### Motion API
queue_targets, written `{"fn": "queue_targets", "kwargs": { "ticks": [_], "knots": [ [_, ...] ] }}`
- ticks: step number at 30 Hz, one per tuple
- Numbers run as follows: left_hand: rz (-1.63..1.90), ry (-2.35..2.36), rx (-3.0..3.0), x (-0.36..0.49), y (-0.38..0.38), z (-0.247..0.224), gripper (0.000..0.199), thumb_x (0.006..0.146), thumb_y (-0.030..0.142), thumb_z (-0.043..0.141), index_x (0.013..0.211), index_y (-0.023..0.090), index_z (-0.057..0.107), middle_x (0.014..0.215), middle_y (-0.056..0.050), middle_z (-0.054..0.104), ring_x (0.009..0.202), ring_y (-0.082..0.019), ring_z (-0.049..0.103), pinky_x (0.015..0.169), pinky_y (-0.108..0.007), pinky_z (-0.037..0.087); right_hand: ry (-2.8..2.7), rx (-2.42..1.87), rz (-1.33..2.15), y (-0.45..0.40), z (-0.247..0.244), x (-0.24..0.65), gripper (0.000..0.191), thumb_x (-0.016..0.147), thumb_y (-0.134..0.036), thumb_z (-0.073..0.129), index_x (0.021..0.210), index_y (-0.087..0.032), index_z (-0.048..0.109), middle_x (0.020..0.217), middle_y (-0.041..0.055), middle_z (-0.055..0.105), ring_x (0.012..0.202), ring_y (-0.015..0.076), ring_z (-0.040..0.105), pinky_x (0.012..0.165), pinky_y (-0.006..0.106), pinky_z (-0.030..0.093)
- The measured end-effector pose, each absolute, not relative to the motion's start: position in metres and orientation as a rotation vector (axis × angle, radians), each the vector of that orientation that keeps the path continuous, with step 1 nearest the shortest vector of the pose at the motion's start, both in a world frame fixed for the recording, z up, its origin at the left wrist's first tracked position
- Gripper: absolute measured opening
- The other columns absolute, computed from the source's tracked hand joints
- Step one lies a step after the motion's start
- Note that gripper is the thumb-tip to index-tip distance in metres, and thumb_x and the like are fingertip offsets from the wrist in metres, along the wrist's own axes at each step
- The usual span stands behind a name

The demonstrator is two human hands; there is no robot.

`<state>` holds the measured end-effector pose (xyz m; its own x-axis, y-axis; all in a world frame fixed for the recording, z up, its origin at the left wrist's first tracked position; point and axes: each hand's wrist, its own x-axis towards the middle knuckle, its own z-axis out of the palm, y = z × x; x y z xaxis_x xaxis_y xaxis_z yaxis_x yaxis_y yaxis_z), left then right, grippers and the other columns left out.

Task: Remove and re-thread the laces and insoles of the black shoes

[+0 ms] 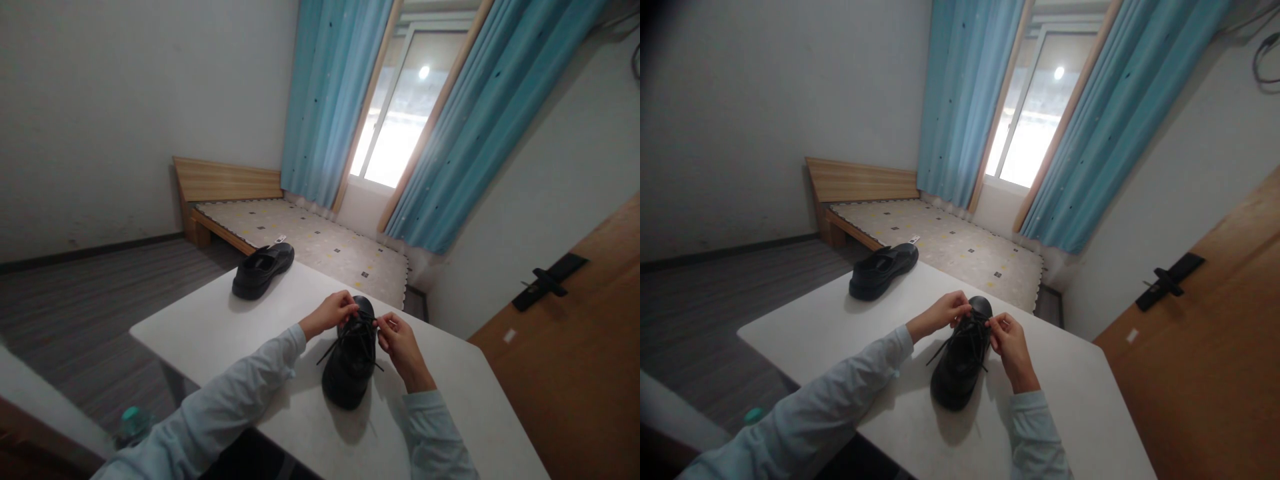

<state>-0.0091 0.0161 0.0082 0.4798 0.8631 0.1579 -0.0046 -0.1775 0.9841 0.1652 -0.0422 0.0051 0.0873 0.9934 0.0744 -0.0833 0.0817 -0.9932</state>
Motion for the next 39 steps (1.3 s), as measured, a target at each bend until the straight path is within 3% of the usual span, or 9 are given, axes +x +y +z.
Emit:
{"fn": "queue_targets", "kwargs": {
  "ticks": [3,5,11,15,20,28,39],
  "knots": [
    [0.905,0.74,1.529,-0.009,0.016,0.009,0.016,0.072,0.025,0.056,0.082,0.014,0.051,0.061,0.004,0.051,0.046,-0.006,0.044,0.042,-0.018,0.036,-0.959,-1.048,1.236,-0.043,0.007,0.16,0.034,0.059,-0.036,0.077,0.071,-0.019,0.05,0.057,-0.0067,0.057,0.033,0.0014,0.035,0.029,0.014,0.017],
    [0.876,0.738,1.564,-0.01,0.015,0.011,0.017,0.071,0.023,0.056,0.084,0.013,0.053,0.06,0.005,0.049,0.048,-0.007,0.046,0.043,-0.018,0.038,-0.891,-1.032,1.27,-0.043,0.008,0.158,0.034,0.06,-0.033,0.077,0.078,-0.021,0.051,0.056,-0.008,0.055,0.034,0.0017,0.037,0.03,0.013,0.019],
    [0.903,0.712,1.595,-0.009,0.013,0.009,0.022,0.073,0.032,0.059,0.083,0.014,0.051,0.057,0.007,0.043,0.048,-0.006,0.041,0.042,-0.016,0.032,-0.811,-1.021,1.266,-0.042,0.005,0.156,0.039,0.054,-0.023,0.078,0.079,-0.022,0.047,0.044,-0.014,0.041,0.029,0.0001,0.026,0.027,0.011,0.016],
    [0.895,0.707,1.439,-0.009,0.014,0.008,0.018,0.072,0.024,0.056,0.083,0.017,0.043,0.058,0.009,0.04,0.048,-0.005,0.04,0.044,-0.015,0.034,-0.776,-1.046,1.262,-0.04,0.001,0.159,0.037,0.053,-0.017,0.071,0.079,-0.022,0.045,0.044,-0.0139,0.042,0.03,0.0002,0.023,0.026,0.01,0.015],
    [0.878,0.723,1.364,-0.012,0.015,0.012,0.017,0.067,0.011,0.049,0.078,0.018,0.039,0.063,0.007,0.039,0.055,-0.005,0.042,0.049,-0.014,0.037,-0.794,-1.081,1.268,-0.039,-0.002,0.164,0.034,0.053,-0.016,0.066,0.079,-0.022,0.044,0.045,-0.013,0.04,0.032,0.0011,0.023,0.028,0.011,0.016],
    [0.824,0.802,1.297,-0.018,0.018,0.014,0.018,0.063,0.01,0.048,0.074,0.018,0.035,0.069,0.005,0.042,0.061,-0.006,0.043,0.051,-0.013,0.036,-0.833,-1.169,1.229,-0.041,-0.001,0.172,0.033,0.049,-0.015,0.064,0.076,-0.022,0.045,0.043,-0.0134,0.036,0.034,0.0016,0.024,0.03,0.012,0.015],
    [0.686,0.921,1.067,-0.02,0.028,0.006,0.024,0.056,0.003,0.047,0.07,0.019,0.034,0.055,0.008,0.032,0.047,-0.004,0.032,0.049,-0.017,0.035,-0.832,-1.246,1.255,-0.041,-0.006,0.178,0.035,0.045,-0.01,0.062,0.072,-0.022,0.043,0.042,-0.0156,0.034,0.032,0.0004,0.023,0.031,0.012,0.012]
  ]
}}
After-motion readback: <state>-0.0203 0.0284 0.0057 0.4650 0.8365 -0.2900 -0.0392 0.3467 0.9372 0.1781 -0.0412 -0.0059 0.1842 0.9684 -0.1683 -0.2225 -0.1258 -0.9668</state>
